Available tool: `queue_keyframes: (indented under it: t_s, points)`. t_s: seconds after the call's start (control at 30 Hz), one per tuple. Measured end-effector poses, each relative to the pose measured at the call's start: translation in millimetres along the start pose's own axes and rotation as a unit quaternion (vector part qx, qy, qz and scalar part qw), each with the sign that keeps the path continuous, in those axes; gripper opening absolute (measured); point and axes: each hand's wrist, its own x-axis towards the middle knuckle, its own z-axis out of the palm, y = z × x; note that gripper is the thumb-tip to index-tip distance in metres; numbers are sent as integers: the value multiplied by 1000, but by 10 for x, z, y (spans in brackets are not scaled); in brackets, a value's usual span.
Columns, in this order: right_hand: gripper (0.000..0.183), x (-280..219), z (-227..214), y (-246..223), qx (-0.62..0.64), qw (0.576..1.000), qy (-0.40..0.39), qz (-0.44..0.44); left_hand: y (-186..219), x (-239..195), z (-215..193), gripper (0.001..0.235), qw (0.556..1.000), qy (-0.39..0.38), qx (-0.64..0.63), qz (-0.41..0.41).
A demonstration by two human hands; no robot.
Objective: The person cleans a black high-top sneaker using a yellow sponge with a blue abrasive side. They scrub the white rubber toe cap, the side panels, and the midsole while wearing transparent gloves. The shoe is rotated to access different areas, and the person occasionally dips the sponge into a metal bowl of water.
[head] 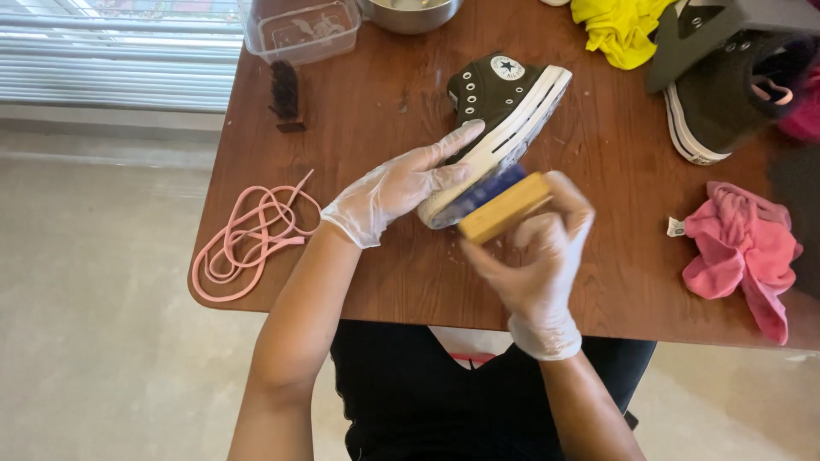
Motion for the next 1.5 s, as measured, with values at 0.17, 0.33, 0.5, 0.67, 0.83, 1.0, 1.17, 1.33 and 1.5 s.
queue_keyframes:
  t_s: [0.17,0.33,0.5,0.67,0.83,1.0,1.17,1.33,1.5]
  points:
    - [55,-160,52,99,11,999,-38,-25,50,3,7,78,998,11,64,-14]
    - [53,86,-54,134,50,998,24,39,26,-19,-7,66,991,31,129,-13]
    - [58,-71,-3,235,124,990,-65,17,34,10,-45,72,999,1,41,-25]
    - [53,124,-49,179,85,994,21,65,104,-15,43,69,995,33,80,-42]
    - [59,30,-45,103,82,994,-59,45,79,19,0,81,998,19,12,-55]
    - [51,85,-22,75,98,994,-11,45,145,-10,62,79,997,30,22,-65]
    - [55,138,-90,307,63,997,-26,38,74,5,-39,67,994,34,93,-53]
    - [53,300,-170,512,43,995,4,92,-46,36,-143,59,986,18,163,-34]
    - [63,298,-177,744,88,990,-9,110,-184,20,-235,58,967,73,240,-46]
